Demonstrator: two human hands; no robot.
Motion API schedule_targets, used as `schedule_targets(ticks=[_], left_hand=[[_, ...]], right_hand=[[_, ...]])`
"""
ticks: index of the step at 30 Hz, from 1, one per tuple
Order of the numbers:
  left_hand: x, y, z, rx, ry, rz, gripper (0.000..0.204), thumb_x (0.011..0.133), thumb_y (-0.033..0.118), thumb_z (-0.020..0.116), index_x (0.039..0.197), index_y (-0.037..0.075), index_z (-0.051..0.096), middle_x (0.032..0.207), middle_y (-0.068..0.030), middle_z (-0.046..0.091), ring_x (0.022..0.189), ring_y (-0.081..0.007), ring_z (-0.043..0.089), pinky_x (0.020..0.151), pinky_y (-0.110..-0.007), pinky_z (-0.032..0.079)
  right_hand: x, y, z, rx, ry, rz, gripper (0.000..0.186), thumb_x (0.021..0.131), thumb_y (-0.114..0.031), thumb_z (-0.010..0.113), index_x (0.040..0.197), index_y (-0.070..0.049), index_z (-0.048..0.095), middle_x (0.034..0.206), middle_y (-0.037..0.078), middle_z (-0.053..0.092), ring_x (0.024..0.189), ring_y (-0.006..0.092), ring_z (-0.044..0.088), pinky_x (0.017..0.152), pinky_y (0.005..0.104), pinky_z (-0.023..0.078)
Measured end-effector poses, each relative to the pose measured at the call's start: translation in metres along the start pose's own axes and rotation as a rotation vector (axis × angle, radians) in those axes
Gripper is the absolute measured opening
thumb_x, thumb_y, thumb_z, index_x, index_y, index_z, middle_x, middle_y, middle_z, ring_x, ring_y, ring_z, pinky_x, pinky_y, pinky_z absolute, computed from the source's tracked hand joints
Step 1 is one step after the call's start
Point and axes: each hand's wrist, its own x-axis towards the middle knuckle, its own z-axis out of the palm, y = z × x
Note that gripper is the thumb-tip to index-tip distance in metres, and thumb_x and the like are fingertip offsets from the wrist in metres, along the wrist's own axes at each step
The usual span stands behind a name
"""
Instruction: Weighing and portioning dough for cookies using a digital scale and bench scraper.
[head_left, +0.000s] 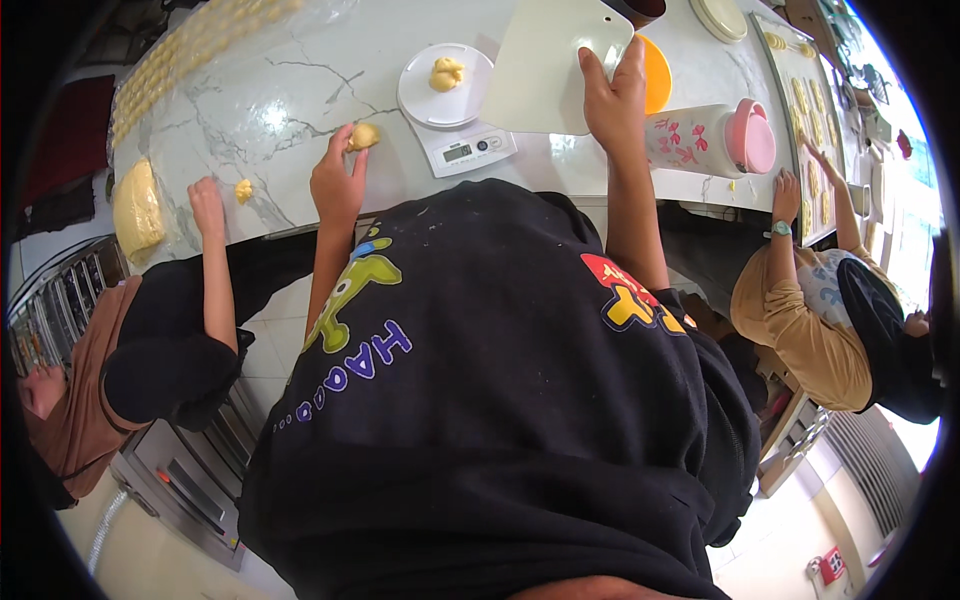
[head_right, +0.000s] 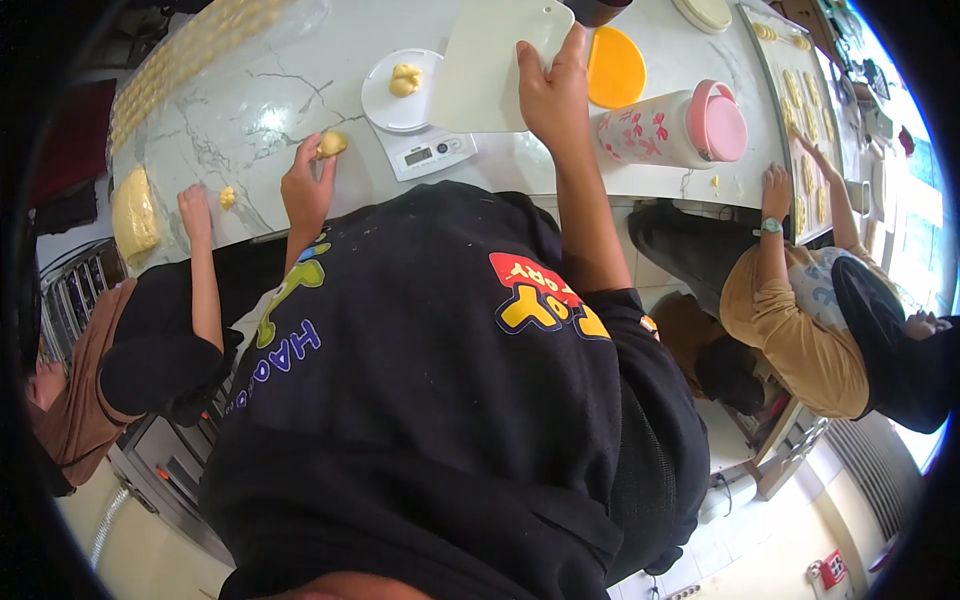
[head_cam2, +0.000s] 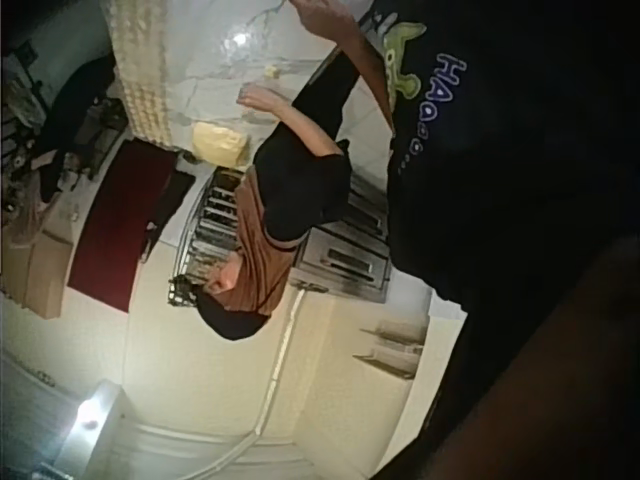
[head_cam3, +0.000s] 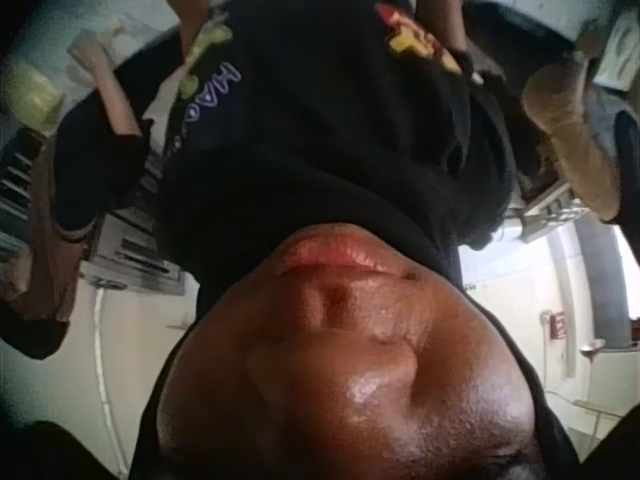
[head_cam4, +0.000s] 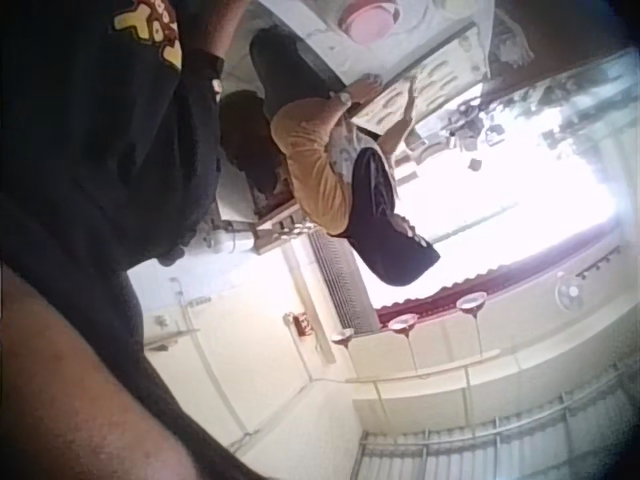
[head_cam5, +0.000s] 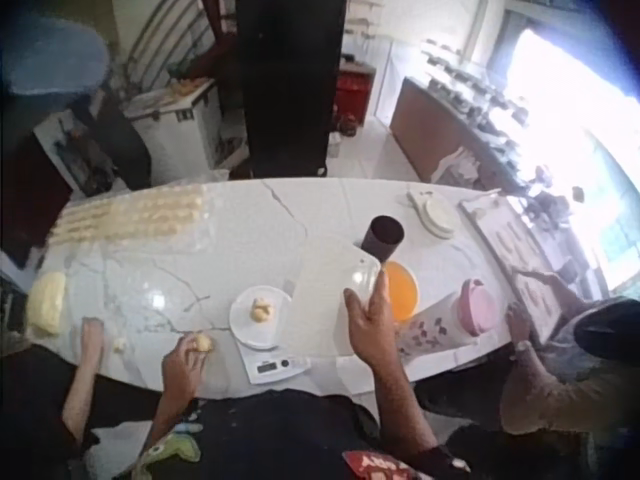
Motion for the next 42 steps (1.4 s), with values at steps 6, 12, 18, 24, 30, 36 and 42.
schedule_targets(ticks=[6, 12, 18, 24, 30, 36, 42], left_hand=[[0.008, -0.015, 0.011, 0.051, -0.005, -0.055, 0.031, 0.079, 0.015, 0.066, 0.110, 0.012, 0.060, 0.098, -0.0132, 0.065, 0.088, -0.0313, 0.063, 0.073, -0.037, 0.049], [0.015, 0.024, -0.006, 0.210, 0.026, 0.183, 0.047, 0.072, 0.014, 0.070, 0.117, 0.011, 0.056, 0.134, -0.0223, 0.040, 0.117, -0.0392, 0.045, 0.096, -0.042, 0.038], [0.060, 0.095, 0.010, -0.227, -0.077, 0.233, 0.053, 0.070, 0.009, 0.068, 0.121, 0.012, 0.053, 0.123, -0.0133, 0.049, 0.119, -0.0321, 0.043, 0.103, -0.045, 0.031], [0.104, 0.106, 0.049, 0.302, -0.143, 0.740, 0.033, 0.073, 0.007, 0.066, 0.105, 0.009, 0.063, 0.110, -0.0078, 0.056, 0.109, -0.0240, 0.052, 0.099, -0.042, 0.036], [0.115, 0.108, 0.039, 0.427, -0.522, 0.606, 0.019, 0.069, 0.006, 0.069, 0.088, 0.006, 0.063, 0.104, -0.0037, 0.055, 0.104, -0.0213, 0.052, 0.094, -0.040, 0.039], [0.114, 0.097, 0.027, 0.070, -0.500, 0.323, 0.014, 0.072, 0.003, 0.069, 0.079, 0.002, 0.058, 0.087, -0.0049, 0.063, 0.083, -0.0209, 0.063, 0.073, -0.031, 0.051], [0.103, 0.081, 0.031, -0.452, -0.336, -0.023, 0.009, 0.080, 0.004, 0.066, 0.087, 0.001, 0.061, 0.088, -0.0073, 0.068, 0.081, -0.0119, 0.065, 0.074, -0.025, 0.051]], right_hand=[[-0.006, -0.009, 0.006, -0.034, -0.020, 0.013, 0.036, 0.086, -0.007, 0.054, 0.117, 0.002, 0.040, 0.099, 0.019, 0.059, 0.090, 0.0293, 0.061, 0.078, 0.0361, 0.048], [-0.002, 0.001, -0.005, -0.035, 0.029, 0.015, 0.023, 0.088, -0.008, 0.056, 0.107, 0.001, 0.045, 0.095, 0.012, 0.058, 0.087, 0.0188, 0.059, 0.076, 0.0308, 0.047], [-0.002, 0.007, -0.006, -0.074, -0.018, 0.028, 0.036, 0.086, -0.009, 0.054, 0.117, 0.002, 0.038, 0.101, 0.021, 0.058, 0.093, 0.0314, 0.061, 0.079, 0.0376, 0.047], [-0.001, -0.011, -0.002, -0.005, -0.040, 0.041, 0.036, 0.087, -0.009, 0.054, 0.117, 0.001, 0.038, 0.098, 0.021, 0.062, 0.088, 0.0321, 0.063, 0.076, 0.0372, 0.049], [-0.011, 0.001, -0.003, -0.027, -0.032, 0.023, 0.034, 0.087, -0.010, 0.054, 0.115, 0.001, 0.039, 0.097, 0.022, 0.061, 0.089, 0.0330, 0.062, 0.075, 0.0373, 0.049], [-0.015, -0.012, 0.016, -0.036, -0.136, 0.099, 0.033, 0.087, -0.011, 0.056, 0.115, 0.003, 0.044, 0.095, 0.019, 0.060, 0.085, 0.0249, 0.060, 0.075, 0.0332, 0.048], [-0.019, -0.012, 0.045, -0.104, -0.323, 0.194, 0.045, 0.086, -0.014, 0.056, 0.120, 0.002, 0.033, 0.089, 0.028, 0.060, 0.081, 0.0424, 0.061, 0.072, 0.0432, 0.047]])
